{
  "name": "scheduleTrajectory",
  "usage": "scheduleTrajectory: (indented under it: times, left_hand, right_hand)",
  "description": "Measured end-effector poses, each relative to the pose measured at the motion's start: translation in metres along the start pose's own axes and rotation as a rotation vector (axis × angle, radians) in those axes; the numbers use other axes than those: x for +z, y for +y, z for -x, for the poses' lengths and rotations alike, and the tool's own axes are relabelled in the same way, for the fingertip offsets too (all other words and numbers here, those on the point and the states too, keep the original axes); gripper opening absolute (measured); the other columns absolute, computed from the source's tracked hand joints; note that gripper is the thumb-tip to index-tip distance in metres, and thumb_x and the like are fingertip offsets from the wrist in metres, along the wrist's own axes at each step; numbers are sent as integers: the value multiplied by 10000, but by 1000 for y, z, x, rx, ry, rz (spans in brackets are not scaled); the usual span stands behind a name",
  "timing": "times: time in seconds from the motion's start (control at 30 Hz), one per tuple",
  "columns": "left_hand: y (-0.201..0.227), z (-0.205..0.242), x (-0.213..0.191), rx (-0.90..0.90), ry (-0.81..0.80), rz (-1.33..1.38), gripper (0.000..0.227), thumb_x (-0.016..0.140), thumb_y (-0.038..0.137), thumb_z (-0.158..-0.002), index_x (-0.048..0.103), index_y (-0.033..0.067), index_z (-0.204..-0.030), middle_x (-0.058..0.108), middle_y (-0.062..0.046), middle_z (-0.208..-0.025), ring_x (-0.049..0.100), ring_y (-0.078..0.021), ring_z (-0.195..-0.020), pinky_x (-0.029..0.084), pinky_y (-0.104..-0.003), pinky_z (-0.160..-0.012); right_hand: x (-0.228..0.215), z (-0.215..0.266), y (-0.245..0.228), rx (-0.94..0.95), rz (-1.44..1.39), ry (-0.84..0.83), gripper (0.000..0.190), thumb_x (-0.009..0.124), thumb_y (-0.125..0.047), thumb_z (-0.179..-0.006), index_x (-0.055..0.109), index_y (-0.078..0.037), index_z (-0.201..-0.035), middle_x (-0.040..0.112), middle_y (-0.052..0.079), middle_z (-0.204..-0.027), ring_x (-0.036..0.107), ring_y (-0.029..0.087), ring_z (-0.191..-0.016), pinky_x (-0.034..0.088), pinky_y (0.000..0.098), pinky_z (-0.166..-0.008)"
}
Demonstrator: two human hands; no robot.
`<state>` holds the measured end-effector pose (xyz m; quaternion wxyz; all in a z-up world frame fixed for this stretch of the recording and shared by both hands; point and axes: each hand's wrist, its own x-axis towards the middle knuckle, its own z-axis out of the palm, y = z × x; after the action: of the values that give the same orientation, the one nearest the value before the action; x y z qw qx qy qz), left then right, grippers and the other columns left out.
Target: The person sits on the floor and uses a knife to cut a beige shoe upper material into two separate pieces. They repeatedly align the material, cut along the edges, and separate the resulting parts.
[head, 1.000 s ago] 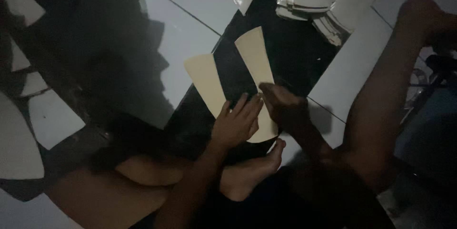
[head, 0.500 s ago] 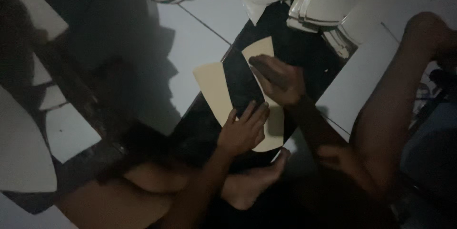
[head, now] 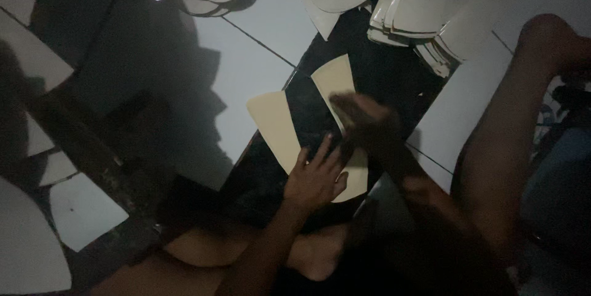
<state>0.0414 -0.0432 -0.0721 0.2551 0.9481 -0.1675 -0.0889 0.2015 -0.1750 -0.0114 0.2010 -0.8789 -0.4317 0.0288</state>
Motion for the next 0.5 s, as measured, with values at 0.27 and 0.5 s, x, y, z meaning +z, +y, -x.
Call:
scheduleTrajectory:
  times: [0.27,0.5]
  left_hand:
    - [4,1,-8,-20,183,-8,521,490,448,-1045,601,194,-1487,418,-16,-1665,334,-252,-1532,327,-541,-1105]
    - [-3,-9,0,-40,-91,74,555,492,507,-1005,520,197,-1465,358,-36,-1604,279,-278,-1525,324,-620,-1108]
  right_hand:
    - [-11,-51,16,237,-46,-11,210,680,-117,-1035,648,-45,-1230,751,108,-1086,761,217,-917,613,327,-728]
    - [-17,7,-1,143,189,-76,264,663,-100,-1000,670,-53,-1259,740,151,-1190,753,258,-977,615,334,-776]
